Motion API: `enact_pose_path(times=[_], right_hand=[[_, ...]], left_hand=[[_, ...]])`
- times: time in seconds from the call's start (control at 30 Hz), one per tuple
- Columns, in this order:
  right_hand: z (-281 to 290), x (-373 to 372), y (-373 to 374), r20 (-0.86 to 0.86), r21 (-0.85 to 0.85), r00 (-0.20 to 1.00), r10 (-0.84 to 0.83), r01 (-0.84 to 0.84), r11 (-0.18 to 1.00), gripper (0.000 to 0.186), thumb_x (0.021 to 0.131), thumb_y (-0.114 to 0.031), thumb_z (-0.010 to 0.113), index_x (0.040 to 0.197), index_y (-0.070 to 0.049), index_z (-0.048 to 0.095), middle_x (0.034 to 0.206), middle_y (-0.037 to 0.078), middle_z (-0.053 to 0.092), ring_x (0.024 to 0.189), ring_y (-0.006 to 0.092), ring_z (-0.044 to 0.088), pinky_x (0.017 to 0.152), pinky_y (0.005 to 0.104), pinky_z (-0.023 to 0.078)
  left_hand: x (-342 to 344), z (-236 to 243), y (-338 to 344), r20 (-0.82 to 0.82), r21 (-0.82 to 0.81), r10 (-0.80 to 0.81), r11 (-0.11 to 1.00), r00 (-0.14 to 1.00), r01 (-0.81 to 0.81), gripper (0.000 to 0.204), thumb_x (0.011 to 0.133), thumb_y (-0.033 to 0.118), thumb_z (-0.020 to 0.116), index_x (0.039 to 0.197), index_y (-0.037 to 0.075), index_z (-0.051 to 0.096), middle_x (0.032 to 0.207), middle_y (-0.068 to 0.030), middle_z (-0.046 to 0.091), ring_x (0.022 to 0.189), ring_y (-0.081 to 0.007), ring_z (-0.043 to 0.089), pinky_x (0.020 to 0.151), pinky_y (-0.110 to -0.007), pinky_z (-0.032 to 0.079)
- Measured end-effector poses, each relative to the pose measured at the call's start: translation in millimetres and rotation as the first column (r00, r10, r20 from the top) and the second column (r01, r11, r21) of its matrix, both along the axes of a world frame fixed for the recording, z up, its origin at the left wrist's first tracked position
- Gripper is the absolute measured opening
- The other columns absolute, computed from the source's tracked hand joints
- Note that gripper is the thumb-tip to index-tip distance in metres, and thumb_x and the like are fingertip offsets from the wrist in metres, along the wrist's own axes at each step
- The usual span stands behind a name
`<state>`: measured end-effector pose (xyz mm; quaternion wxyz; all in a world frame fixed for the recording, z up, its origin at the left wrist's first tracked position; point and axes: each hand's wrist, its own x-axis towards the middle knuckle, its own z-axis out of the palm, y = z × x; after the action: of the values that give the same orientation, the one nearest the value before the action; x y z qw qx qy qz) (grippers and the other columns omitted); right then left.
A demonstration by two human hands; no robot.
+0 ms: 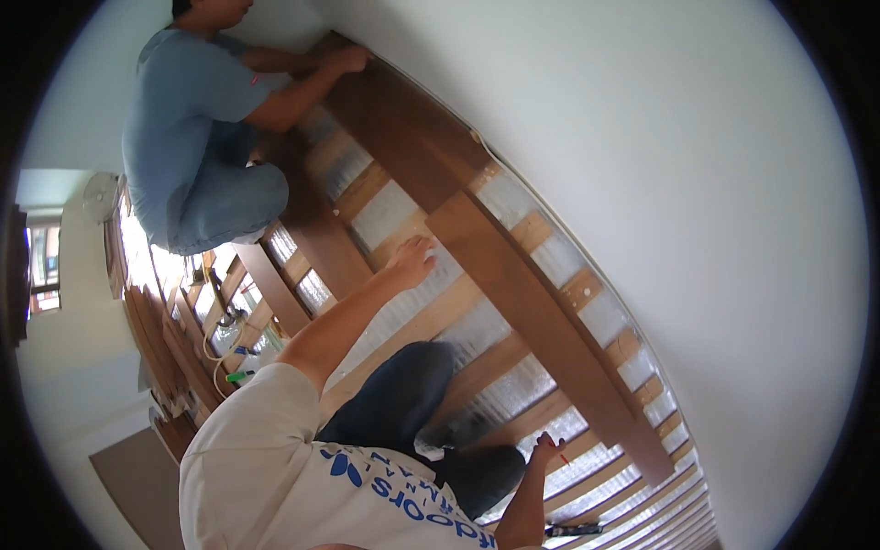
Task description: The person measures and marks a floorboard using a square and pencil, then carries it to a balcony where they use a table saw to cut it.
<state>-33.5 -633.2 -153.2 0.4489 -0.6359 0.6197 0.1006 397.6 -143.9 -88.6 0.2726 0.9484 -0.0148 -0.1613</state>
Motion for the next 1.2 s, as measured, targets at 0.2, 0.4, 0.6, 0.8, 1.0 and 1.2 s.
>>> enact_pose_path(times=[0.2,0.4,0.6,0.8,1.0,1.2], right_hand=[[42.5,-88.7,31.7,-0.095,-0.416,0.843,0.53,-0.517,0.748,0.061,0.083,-0.011,0.07,0.137,0.007,0.048,0.106,0.029,0.064,0.097,0.042,0.066,0.091,0.0498,0.052],[73.1,-109.1,57.0,-0.065,-0.467,0.931,0.359,-0.346,0.814,0.041,0.093,-0.017,0.068,0.128,0.002,0.057,0.088,0.02,0.073,0.086,0.0379,0.073,0.08,0.0482,0.056],[97.7,-249.1,62.0,-0.423,-0.494,0.777,0.467,-0.63,0.6,0.015,0.089,-0.011,0.068,0.096,0.002,0.063,0.095,0.024,0.066,0.089,0.0418,0.069,0.077,0.0512,0.058],[99.4,-458.7,161.0,-0.404,-0.218,0.915,-0.008,-0.088,0.972,0.054,0.107,-0.045,0.039,0.118,0.0,0.067,0.109,0.03,0.071,0.111,0.0498,0.064,0.095,0.0557,0.053],[34.1,-557.5,273.9,-0.356,-0.039,0.846,-0.397,0.411,0.911,0.049,0.106,-0.038,0.038,0.128,-0.004,0.066,0.133,0.026,0.065,0.12,0.0451,0.062,0.104,0.0526,0.048],[-20.5,-529.0,303.2,-0.104,-0.113,0.995,0.005,-0.017,0.993,0.024,0.096,-0.018,0.056,0.099,0.002,0.068,0.106,0.03,0.067,0.096,0.044,0.068,0.082,0.0513,0.055]], left_hand=[[-152.5,1.7,23.5,-0.369,0.01,-0.15,0.986,0.917,0.166,0.035,0.099,0.026,0.058,0.128,0.006,0.062,0.135,-0.0194,0.059,0.129,-0.0396,0.055,0.11,-0.051,0.042],[-192.6,22.8,30.2,-0.375,-0.123,-0.366,0.93,0.851,0.346,0.034,0.103,0.027,0.053,0.126,0.003,0.063,0.127,-0.0235,0.064,0.121,-0.0425,0.06,0.105,-0.05,0.047],[-172.5,88.8,-18.2,-0.079,-0.304,-0.499,0.836,0.863,0.456,0.032,0.104,0.025,0.059,0.123,0.0,0.066,0.117,-0.0219,0.07,0.114,-0.0344,0.067,0.101,-0.043,0.052],[-276.4,359.4,-137.0,0.595,-0.548,-0.54,0.269,0.595,0.792,0.021,0.1,0.013,0.063,0.114,-0.003,0.065,0.133,-0.0214,0.065,0.131,-0.0312,0.058,0.11,-0.037,0.047],[-356.6,488.2,-149.7,0.941,-0.149,-0.324,-0.153,0.093,0.977,0.02,0.101,0.013,0.061,0.113,-0.002,0.067,0.129,-0.0191,0.066,0.126,-0.0286,0.06,0.106,-0.035,0.048],[-379.1,524.9,-150.8,0.963,-0.009,-0.269,-0.15,-0.032,0.989,0.019,0.102,0.013,0.06,0.112,-0.001,0.068,0.125,-0.0169,0.068,0.121,-0.0261,0.062,0.103,-0.033,0.049]])
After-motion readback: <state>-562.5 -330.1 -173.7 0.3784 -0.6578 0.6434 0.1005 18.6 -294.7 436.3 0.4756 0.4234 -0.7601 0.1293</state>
